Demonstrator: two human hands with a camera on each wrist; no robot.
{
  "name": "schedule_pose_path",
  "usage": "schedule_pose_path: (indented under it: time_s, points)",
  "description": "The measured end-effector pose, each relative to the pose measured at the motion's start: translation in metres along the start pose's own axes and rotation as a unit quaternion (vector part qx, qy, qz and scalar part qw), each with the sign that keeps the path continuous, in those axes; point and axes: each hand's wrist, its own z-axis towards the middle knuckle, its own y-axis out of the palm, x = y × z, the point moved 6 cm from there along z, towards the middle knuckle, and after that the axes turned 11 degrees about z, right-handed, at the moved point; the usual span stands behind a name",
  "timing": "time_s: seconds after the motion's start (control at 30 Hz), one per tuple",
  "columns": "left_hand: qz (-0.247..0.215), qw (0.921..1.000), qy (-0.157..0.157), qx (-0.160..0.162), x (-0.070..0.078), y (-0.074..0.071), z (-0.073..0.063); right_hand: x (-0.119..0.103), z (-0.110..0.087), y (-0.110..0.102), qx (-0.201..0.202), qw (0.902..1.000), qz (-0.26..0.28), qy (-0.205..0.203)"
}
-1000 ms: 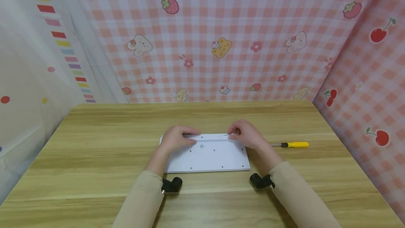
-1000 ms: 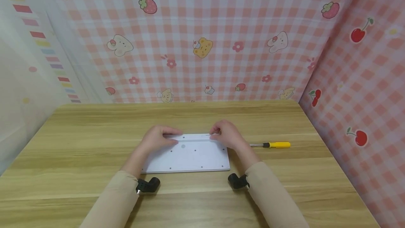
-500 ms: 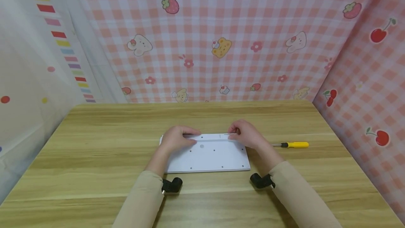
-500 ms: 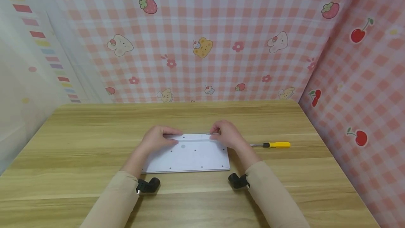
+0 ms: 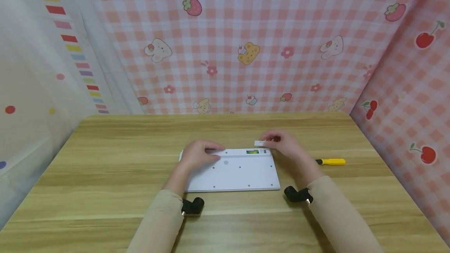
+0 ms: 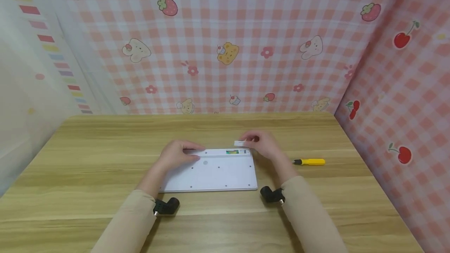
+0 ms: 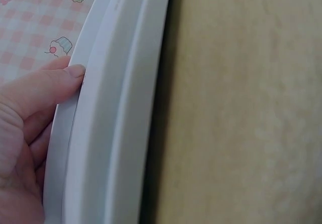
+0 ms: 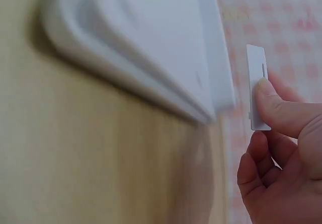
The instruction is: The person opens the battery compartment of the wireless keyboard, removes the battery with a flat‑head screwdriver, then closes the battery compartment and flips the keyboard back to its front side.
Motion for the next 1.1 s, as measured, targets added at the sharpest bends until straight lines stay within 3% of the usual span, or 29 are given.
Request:
schedule_pose_path:
  time_s: [0.17,0.4,1.1]
  points:
    - [0.002,1.0,-0.002,0.003,0.0,0.0,0.0,0.016,0.0,-0.03,0.015,0.9988,0.038,0.027]
    - [0.003,1.0,0.001,0.003,-0.001,0.001,0.001,0.034,-0.007,-0.054,0.035,0.9977,-0.017,0.055]
    - [0.001,1.0,0.002,0.001,-0.001,0.001,0.0,0.047,-0.007,-0.058,0.057,0.9946,-0.066,0.057]
